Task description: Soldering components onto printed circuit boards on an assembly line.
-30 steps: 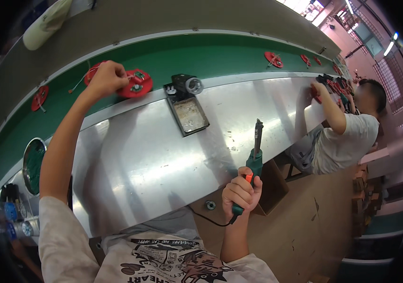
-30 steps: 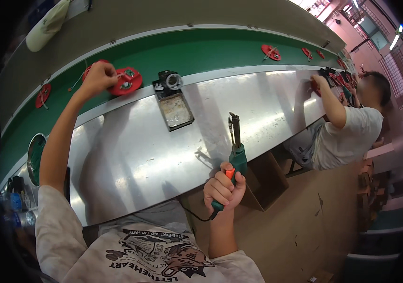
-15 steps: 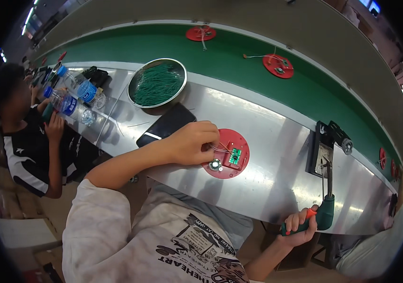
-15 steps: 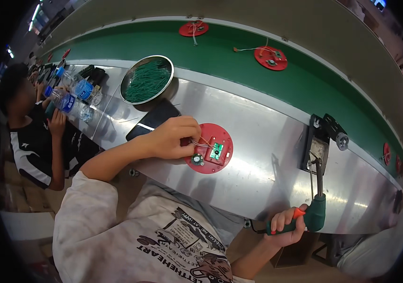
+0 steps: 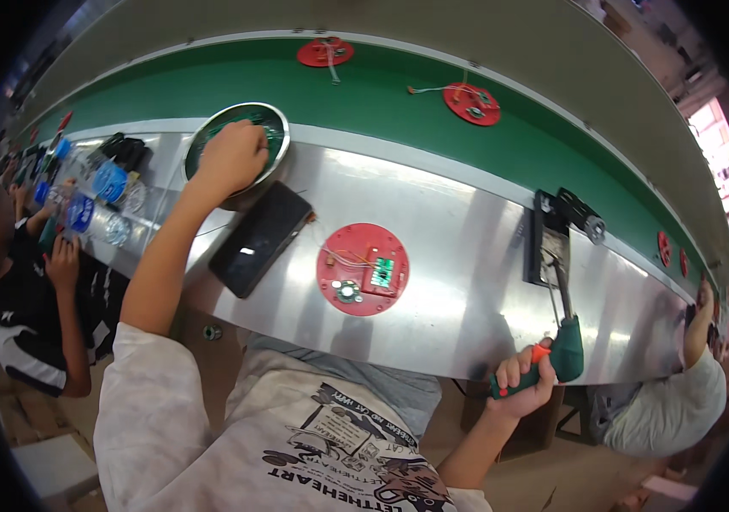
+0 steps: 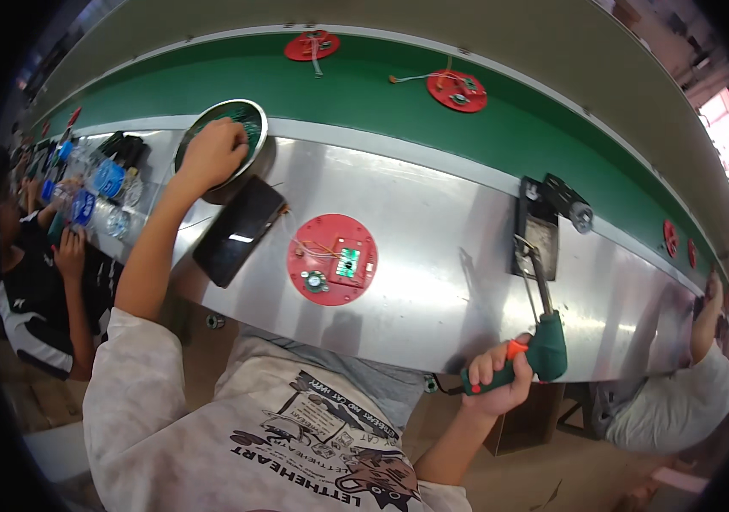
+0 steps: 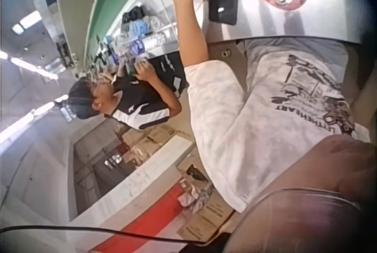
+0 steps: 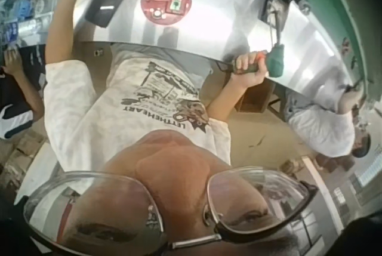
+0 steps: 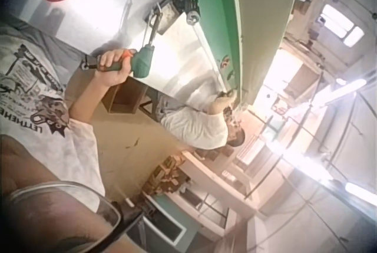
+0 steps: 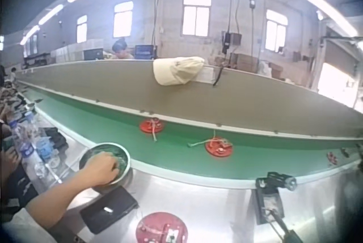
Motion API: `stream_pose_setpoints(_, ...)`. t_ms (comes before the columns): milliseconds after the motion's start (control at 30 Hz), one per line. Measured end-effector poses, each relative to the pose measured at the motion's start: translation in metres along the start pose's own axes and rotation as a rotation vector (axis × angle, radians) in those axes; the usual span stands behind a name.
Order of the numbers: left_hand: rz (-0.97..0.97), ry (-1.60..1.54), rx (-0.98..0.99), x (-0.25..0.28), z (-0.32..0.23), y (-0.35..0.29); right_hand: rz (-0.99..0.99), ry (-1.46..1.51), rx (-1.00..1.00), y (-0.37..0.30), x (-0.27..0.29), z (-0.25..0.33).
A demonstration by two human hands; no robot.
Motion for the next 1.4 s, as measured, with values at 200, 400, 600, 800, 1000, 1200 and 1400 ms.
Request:
stream_pose_setpoints(200,-0.05,-0.163,0.102,-0.006,0.009,0.011,0.015,-0.065,0.038,0.001,-0.003,0.0)
stream_pose_setpoints(400,-0.109,-0.391,0.152,0.015,0.013,0.015,0.049,-0.051,0.019,0.002,0.0,0.002)
stream_pose_setpoints(600,-0.103,-0.769,0.123,0.031,0.007,0.003,0.07,-0.077,0.028,0.001,0.006,0.002)
stream_pose_setpoints(800,-0.062,-0.896,0.06,0.054,-0.033,-0.023,0.117,-0.264,0.114,-0.012,-0.01,-0.006)
stream_pose_setpoints(1000,-0.333,-0.564,-0.008,0.054,-0.021,-0.021,0.139,-0.385,0.156,-0.018,-0.022,-0.014)
stream_pose_setpoints(1200,-0.331,-0.349,0.131,0.034,0.028,-0.018,0.116,-0.368,0.16,-0.017,-0.011,-0.009)
stream_pose_setpoints(1400,-0.289,-0.385,0.102,0.034,0.041,-0.023,0.118,-0.38,0.153,-0.017,-0.011,-0.009)
Point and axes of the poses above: each hand's wrist, its own y-axis towards the middle knuckle, its own x-axis out of the back of the hand, z = x × y, the point moved 4 cm from there along y, towards the middle knuckle, and after that the axes turned 12 degrees about -z, right-handed, at the moved point
